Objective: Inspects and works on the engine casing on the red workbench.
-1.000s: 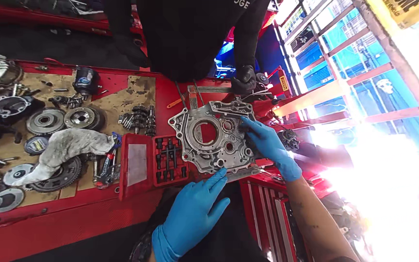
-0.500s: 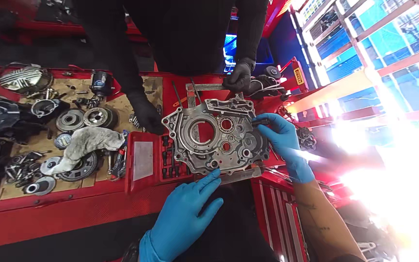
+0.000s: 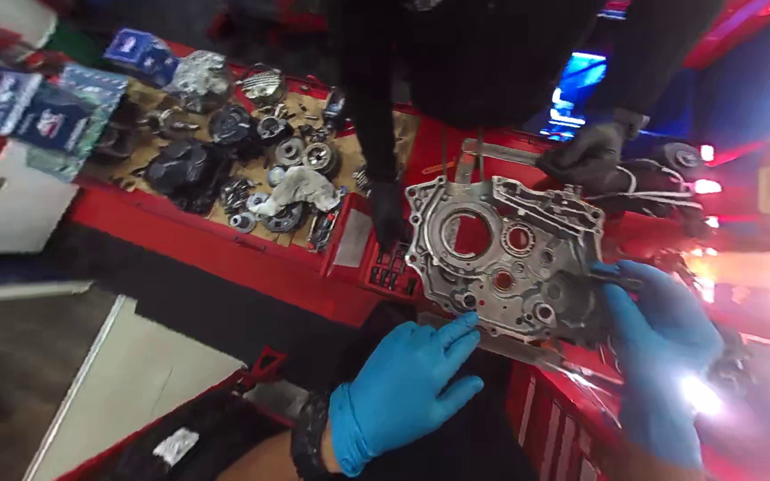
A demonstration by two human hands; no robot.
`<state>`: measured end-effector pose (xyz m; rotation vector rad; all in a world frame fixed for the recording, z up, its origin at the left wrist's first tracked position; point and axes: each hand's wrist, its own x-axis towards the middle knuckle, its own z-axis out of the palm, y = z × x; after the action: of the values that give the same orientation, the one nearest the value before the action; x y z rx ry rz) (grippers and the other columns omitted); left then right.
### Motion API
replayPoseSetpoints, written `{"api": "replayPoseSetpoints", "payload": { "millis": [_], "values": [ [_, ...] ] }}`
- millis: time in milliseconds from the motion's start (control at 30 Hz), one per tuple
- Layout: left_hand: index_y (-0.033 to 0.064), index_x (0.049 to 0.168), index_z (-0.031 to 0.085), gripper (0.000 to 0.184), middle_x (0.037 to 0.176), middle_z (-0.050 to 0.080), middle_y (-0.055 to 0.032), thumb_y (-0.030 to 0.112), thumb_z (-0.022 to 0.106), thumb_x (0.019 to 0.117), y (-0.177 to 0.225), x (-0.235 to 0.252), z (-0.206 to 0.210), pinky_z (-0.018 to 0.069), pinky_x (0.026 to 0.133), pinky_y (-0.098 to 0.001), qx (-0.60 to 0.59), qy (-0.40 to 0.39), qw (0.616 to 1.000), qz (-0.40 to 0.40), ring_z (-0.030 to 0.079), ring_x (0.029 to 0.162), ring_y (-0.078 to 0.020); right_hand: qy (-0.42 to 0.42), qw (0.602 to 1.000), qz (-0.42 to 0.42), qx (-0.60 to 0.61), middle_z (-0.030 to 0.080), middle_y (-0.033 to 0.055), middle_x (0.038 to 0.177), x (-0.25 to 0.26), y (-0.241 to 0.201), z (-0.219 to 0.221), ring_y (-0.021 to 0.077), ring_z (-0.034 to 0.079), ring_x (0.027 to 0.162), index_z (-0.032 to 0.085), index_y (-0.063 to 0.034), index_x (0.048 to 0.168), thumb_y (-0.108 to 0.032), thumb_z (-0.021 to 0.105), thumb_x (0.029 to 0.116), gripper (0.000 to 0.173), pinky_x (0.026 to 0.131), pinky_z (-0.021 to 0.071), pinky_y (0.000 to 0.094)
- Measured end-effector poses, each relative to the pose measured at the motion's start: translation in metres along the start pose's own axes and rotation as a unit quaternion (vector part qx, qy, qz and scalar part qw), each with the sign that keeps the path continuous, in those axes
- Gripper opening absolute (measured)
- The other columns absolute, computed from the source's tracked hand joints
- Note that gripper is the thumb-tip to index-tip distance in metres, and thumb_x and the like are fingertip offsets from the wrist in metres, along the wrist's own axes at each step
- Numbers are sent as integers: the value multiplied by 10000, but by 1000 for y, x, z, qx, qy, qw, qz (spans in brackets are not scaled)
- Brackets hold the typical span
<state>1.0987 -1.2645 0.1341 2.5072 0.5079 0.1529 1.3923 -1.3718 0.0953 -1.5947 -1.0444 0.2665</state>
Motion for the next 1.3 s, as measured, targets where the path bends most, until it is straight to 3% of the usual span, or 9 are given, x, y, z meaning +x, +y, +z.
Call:
{"api": "replayPoseSetpoints", "payload": {
  "millis": [167,233,333,500,633,733,933,1100,1300],
  "values": [
    [111,1382,633,428,1331,684,-48,354,592,1033,-3,-34,0,546,948,-383,-253,37,967,-20,683,1115,-174,-170,981,-91,1,701,-132,1197,-13,-43,3,74,630,1196,679,-288,1203,-187,716,905,317,1113,479,375],
    [14,1447,541,515,1328,663,-119,276,622,1011,-14,-51,5,568,953,-346,-474,17,879,-49,680,1097,-166,-288,948,-125,51,694,-100,1133,-31,-70,34,76,626,1161,692,-262,1152,-280,757,919,242,1120,457,358],
    [-1,1483,467,686,1390,612,-88,461,609,995,-37,-78,14,493,1069,-316,-629,-7,776,-54,597,1240,-105,-359,916,-179,30,690,-17,1125,-68,-96,102,150,620,1149,695,-229,1162,-349,687,980,218,1086,455,354],
    [92,1164,719,228,1095,740,65,232,630,1008,-94,-133,25,567,936,-251,-585,52,791,-173,676,1028,-4,-365,914,-160,-76,735,41,1003,-112,-99,206,233,688,953,727,-144,1234,-168,670,909,331,894,543,424],
    [16,1127,706,236,945,745,-26,152,530,1046,-173,-178,49,612,841,-326,-532,15,796,-289,716,861,-108,-387,910,144,-29,707,113,1207,-150,-54,276,218,684,1075,583,-96,1443,-236,698,962,515,969,556,431],
    [35,1155,707,256,896,738,-36,184,529,1048,-221,-207,56,617,788,-350,-514,-26,802,-302,714,798,-150,-244,901,332,-139,668,159,1255,-153,15,322,262,676,1086,492,-57,1497,-234,544,1032,500,956,555,459],
    [74,1138,730,246,857,741,-4,204,544,1041,-251,-244,40,617,759,-319,-525,-78,800,-281,715,769,-132,-61,864,365,-340,601,237,1347,-95,98,351,383,612,1218,574,-65,1427,-48,466,998,443,992,529,516],
    [72,1158,728,248,843,742,-4,194,552,1031,-265,-258,33,617,753,-310,-544,-90,788,-274,715,754,-128,-85,846,391,-352,615,197,1321,-82,102,345,314,616,1207,712,-78,1236,12,522,937,366,1006,524,457],
    [53,1173,720,251,849,745,-22,158,546,1027,-283,-269,21,621,753,-306,-554,-67,781,-282,721,763,-143,-145,822,412,-366,644,194,1272,-68,101,337,323,618,1193,714,-76,1209,-2,576,912,335,1011,506,483]
  ]
}}
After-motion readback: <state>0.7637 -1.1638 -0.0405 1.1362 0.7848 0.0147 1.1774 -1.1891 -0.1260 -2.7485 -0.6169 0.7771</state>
